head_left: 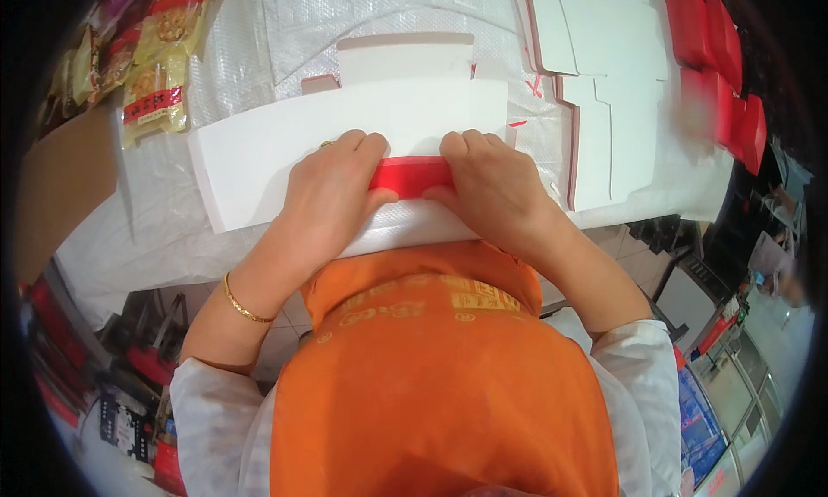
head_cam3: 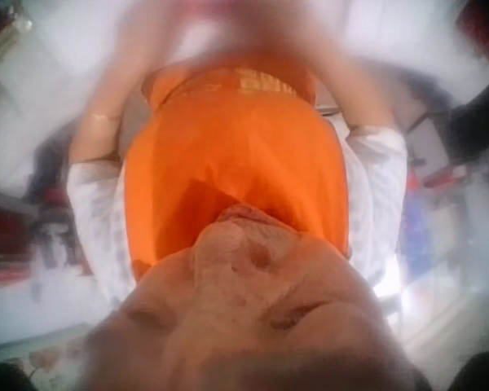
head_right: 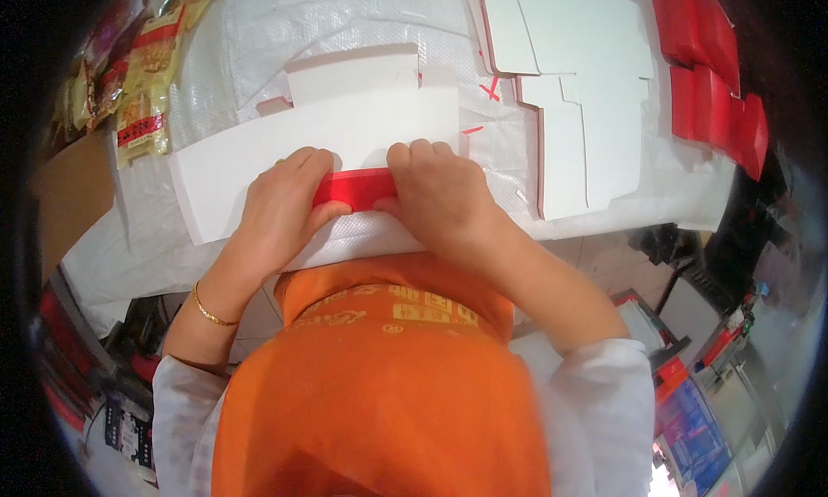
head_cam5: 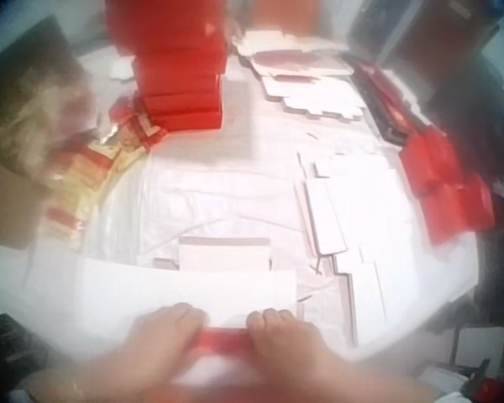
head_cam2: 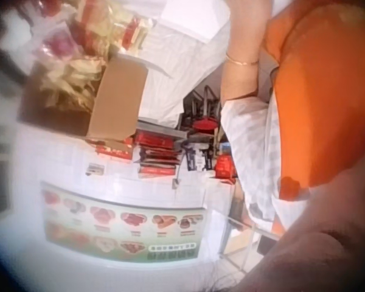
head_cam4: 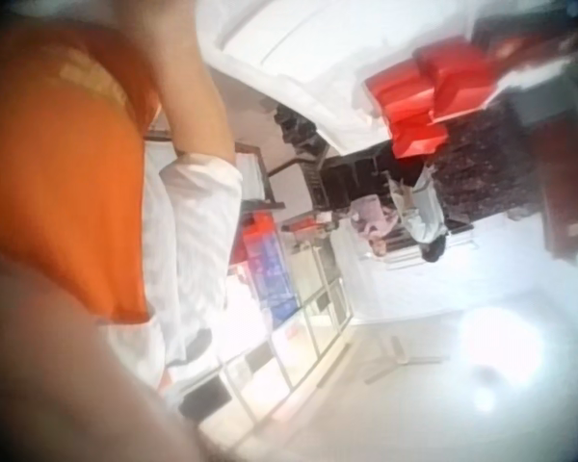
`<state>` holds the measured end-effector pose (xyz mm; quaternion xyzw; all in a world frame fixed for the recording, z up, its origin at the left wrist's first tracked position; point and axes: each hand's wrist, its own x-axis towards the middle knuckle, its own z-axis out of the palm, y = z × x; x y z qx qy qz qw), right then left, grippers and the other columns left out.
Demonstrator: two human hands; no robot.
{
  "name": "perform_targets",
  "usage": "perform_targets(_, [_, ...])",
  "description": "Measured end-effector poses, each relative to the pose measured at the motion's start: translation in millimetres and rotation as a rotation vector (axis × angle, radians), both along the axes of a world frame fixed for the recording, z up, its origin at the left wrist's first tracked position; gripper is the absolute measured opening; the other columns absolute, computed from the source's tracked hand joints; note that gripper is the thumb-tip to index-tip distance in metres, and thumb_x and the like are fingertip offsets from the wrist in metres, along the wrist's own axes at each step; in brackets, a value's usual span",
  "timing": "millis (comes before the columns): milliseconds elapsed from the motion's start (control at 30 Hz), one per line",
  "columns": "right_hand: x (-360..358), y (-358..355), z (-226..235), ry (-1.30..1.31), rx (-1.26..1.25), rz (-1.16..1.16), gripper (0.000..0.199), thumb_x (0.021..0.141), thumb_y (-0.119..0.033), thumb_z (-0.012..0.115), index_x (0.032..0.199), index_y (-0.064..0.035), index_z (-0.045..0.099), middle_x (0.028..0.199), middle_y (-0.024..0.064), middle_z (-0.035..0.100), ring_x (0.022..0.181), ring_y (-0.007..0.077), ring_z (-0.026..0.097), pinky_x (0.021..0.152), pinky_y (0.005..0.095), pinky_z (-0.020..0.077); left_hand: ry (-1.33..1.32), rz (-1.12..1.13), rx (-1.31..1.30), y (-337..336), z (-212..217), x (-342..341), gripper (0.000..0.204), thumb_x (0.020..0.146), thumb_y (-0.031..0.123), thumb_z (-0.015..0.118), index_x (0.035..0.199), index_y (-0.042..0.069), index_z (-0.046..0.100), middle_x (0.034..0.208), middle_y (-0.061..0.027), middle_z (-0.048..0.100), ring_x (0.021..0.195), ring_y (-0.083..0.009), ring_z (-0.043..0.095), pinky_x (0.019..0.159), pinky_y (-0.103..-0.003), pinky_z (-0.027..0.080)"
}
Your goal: The person folds white cardboard blanks into rectangular boxes and inserts red inner sleeves. They repeatedly fold flaps, tuck tabs, and place the red sleeves inside the white boxes, stacking the finished units on the table.
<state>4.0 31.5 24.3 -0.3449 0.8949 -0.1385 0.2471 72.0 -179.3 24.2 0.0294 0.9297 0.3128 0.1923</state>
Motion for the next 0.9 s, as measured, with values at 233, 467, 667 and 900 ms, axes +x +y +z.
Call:
perform_targets(233, [-19,-6,-1,-0.121,0.111,0.143,0.039,0.086,-0.034,0.079,0.095,-0.0026,0.057,0.090,0.0166,0.067,0.086,0.0347,0.068,0.073,0.0446,0.0552,-0.053,-0.043,-0.036,1,-2,-8,0.039,0.080,0.021,0.082,0.105,0.005,0.057,0.098,-0.0147,0.063,0.091,-0.0385,0.063,0.076,-0.047,0.052])
perform_targets(467, [10,12,3,0.205,-0.177,0.167,0.030,0.087,-0.025,0.076,0.104,-0.0053,0.060,0.093,0.0107,0.065,0.087,0.0324,0.065,0.070,0.0452,0.0512,0.384,-0.018,-0.074,9,-7,29,0.029,0.083,0.013,0.077,0.109,0.006,0.065,0.097,-0.0097,0.062,0.090,-0.0309,0.063,0.075,-0.041,0.053])
perform_targets(667, [46,39,-20,0.443,-0.551,0.241,0.026,0.078,-0.010,0.075,0.103,-0.0090,0.069,0.093,0.0041,0.065,0.083,0.0248,0.064,0.071,0.0372,0.0511,0.772,-0.089,0.006,15,-9,68,0.026,0.076,0.002,0.073,0.103,0.002,0.071,0.092,-0.0084,0.064,0.081,-0.0262,0.064,0.073,-0.038,0.054])
perform_targets(900, [66,47,-28,0.406,-0.619,0.276,0.023,0.077,-0.008,0.072,0.099,-0.0062,0.068,0.092,0.0046,0.064,0.080,0.0234,0.062,0.070,0.0345,0.0503,0.850,-0.175,0.055,24,-24,86,0.026,0.074,0.001,0.072,0.100,-0.002,0.069,0.092,-0.0089,0.066,0.080,-0.0249,0.065,0.068,-0.035,0.054])
